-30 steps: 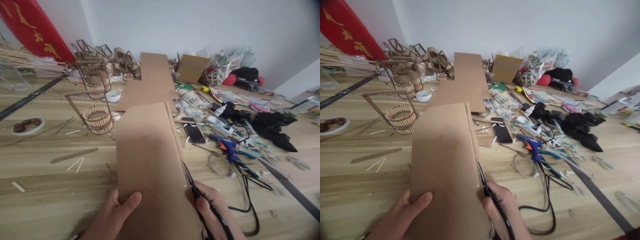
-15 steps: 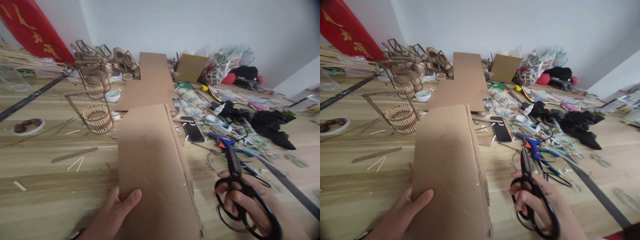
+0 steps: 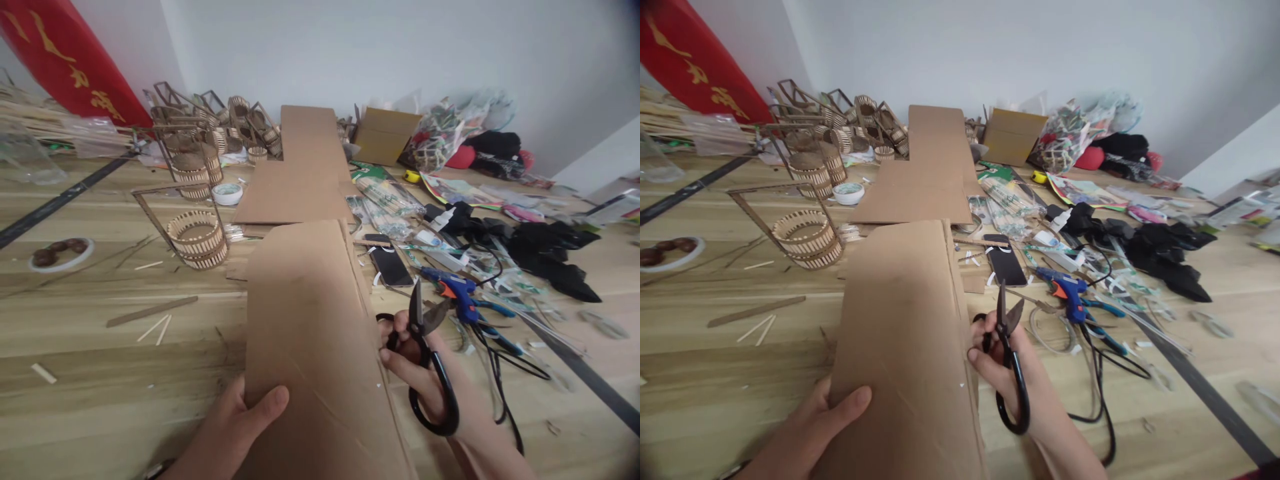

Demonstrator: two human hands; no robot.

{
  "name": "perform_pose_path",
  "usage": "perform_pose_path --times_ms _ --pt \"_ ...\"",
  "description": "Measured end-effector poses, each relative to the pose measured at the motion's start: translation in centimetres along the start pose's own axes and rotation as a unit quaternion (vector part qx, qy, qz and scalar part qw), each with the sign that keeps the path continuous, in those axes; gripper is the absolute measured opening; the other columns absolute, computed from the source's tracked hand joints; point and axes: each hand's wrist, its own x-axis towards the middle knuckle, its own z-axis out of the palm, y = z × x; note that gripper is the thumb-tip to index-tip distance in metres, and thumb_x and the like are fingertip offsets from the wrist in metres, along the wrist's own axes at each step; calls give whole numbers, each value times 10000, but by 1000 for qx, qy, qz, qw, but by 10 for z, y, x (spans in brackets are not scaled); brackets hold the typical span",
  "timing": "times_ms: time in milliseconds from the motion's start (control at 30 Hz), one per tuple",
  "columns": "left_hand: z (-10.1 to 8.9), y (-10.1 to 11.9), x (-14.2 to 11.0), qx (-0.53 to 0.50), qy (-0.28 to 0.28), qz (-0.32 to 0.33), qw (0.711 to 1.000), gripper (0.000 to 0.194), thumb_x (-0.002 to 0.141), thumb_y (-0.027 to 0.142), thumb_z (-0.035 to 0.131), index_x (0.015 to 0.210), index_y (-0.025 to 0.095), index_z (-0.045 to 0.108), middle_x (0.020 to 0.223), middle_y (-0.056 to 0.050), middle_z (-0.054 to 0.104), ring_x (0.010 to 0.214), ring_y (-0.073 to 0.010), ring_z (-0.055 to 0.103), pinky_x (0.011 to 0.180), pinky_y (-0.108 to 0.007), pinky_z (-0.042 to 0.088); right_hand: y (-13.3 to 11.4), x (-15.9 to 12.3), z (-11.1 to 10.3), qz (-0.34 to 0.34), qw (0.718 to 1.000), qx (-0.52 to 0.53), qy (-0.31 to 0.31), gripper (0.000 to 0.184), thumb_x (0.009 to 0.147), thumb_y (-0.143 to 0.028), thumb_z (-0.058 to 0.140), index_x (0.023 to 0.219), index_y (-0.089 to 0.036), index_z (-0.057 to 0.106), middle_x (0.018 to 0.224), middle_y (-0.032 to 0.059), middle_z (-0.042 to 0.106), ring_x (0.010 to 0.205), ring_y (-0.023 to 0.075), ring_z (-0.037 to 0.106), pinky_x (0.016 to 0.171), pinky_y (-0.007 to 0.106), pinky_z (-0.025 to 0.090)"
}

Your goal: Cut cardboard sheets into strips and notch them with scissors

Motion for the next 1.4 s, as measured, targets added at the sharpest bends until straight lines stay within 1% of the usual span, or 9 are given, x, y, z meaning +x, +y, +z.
perform_pose_path --times_ms 200,333,400,567,800,1000,1133,1300,1400 --pt "4 9 -4 -32 -13 -39 999 737 616 564 909 1224 198 711 1083 -140 797 1058 -375 731 956 -498 541 4 6 3 -74 993 -90 -6 354 736 -357 826 856 -270 504 818 -8 596 733 156 607 641 249 522" --pt "6 12 -6 -49 -10 -23 998 741 606 556 918 1221 199 709 1107 -138 792 1103 -370 716 973 -478 540 -1 5 -17 -72 992 -104 30 295 832 -493 752 907 -268 577 850 21 650 774 173 639 713 280 537" --pt "7 11 -7 -47 -8 -12 999 729 617 555 912 1219 197 708 1117 -142 789 1106 -371 715 972 -479 544 -12 -4 -31 -33 995 -96 7 367 877 -625 643 935 -263 626 800 28 645 681 171 617 638 290 527" --pt "11 11 -7 -35 36 9 999 736 581 604 904 1153 180 721 1063 -142 800 1048 -378 735 943 -485 564 -29 -37 -51 140 971 -60 -185 807 770 -882 482 1194 -218 657 788 76 658 607 216 643 582 365 551" --pt "11 11 -8 -16 69 22 997 655 587 620 888 1037 179 711 977 -124 812 964 -363 760 875 -469 592 -11 -44 -43 275 940 0 -201 759 598 -942 602 895 -244 575 677 18 655 417 127 544 412 254 408" --pt "7 6 -7 56 105 19 993 600 604 630 872 987 206 689 893 -87 810 888 -336 766 767 -416 608 -23 -47 -35 207 953 -70 -211 699 752 -922 430 919 -246 489 769 13 646 515 124 550 500 267 450" --pt "6 3 -8 74 62 15 995 626 609 686 841 978 204 689 861 -73 804 868 -329 759 753 -400 600 -24 -45 -25 155 966 -79 -192 628 824 -868 418 947 -254 467 742 -6 622 523 130 528 512 269 438" --pt "4 -3 -9 156 67 13 985 550 688 680 792 931 195 697 889 -88 802 890 -332 747 758 -382 580 -17 -35 -19 83 977 -135 -143 674 816 -887 372 967 -259 565 747 16 609 614 178 531 564 301 458" --pt "3 -6 -7 120 33 17 992 586 701 692 774 1000 193 705 987 -111 802 977 -347 739 837 -414 578 -9 -31 -17 31 977 -178 -109 692 823 -889 336 945 -260 598 775 25 607 641 181 506 575 303 437"
